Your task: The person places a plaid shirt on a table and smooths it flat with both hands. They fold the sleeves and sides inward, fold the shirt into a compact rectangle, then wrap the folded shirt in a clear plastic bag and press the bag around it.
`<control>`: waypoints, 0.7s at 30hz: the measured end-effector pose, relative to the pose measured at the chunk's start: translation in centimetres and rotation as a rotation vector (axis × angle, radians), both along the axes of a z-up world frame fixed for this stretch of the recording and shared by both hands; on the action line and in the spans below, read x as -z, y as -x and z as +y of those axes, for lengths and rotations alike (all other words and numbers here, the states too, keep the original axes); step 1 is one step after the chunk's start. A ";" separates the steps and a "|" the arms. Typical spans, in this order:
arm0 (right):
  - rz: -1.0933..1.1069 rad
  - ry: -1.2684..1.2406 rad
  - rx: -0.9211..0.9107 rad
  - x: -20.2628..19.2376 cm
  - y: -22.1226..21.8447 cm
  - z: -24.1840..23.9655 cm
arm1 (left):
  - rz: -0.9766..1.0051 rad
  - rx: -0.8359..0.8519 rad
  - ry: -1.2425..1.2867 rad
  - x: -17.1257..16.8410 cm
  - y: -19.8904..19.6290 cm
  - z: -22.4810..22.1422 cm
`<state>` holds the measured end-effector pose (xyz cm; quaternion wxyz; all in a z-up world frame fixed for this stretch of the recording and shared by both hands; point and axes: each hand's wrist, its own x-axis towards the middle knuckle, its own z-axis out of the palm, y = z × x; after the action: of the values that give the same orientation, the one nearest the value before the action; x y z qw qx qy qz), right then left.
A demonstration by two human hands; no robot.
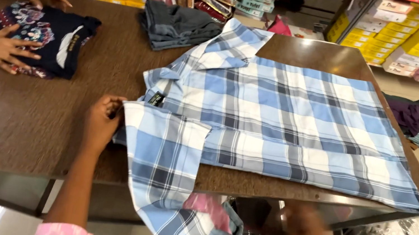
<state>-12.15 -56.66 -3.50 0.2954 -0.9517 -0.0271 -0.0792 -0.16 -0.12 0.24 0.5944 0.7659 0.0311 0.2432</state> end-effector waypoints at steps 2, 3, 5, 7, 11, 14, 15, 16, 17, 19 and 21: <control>0.086 -0.007 -0.143 3.6 5.3 4.0 | -0.010 0.004 0.005 0.7 -0.1 0.2; 0.167 -0.013 -0.278 4.6 8.3 7.0 | -0.026 0.016 0.011 0.9 -0.4 0.2; 0.330 -0.021 -0.543 13.0 8.4 7.2 | -0.035 0.019 0.007 0.8 -0.3 0.5; 0.413 -0.021 -0.672 16.9 8.3 8.0 | -0.045 0.026 0.006 0.7 -0.3 0.4; 0.472 0.410 -0.661 15.0 5.5 3.5 | -0.038 0.044 0.020 1.1 -0.3 0.5; 0.348 0.443 -0.301 3.1 0.5 -1.6 | -0.057 0.044 0.020 1.7 -0.6 0.9; 0.284 0.459 0.071 -3.1 0.2 -3.5 | -0.068 0.041 0.004 1.9 -0.6 1.0; 0.284 0.461 0.075 -8.5 -0.7 -2.0 | -0.069 0.044 0.007 1.8 -0.5 0.8; -0.290 0.535 0.054 -14.0 -0.4 -1.2 | -0.052 0.039 -0.024 1.8 -0.3 0.7; -0.867 0.583 0.024 -21.4 0.6 -0.4 | -0.036 0.033 -0.057 1.7 -0.2 0.6; -0.945 0.262 -0.040 -25.2 -0.4 1.1 | -0.123 0.044 -0.158 1.7 -0.1 0.6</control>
<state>-11.76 -55.61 21.70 0.1299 -0.8400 -0.1864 -0.4928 -0.03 0.48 -1.43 0.5381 0.7945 -0.0413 0.2782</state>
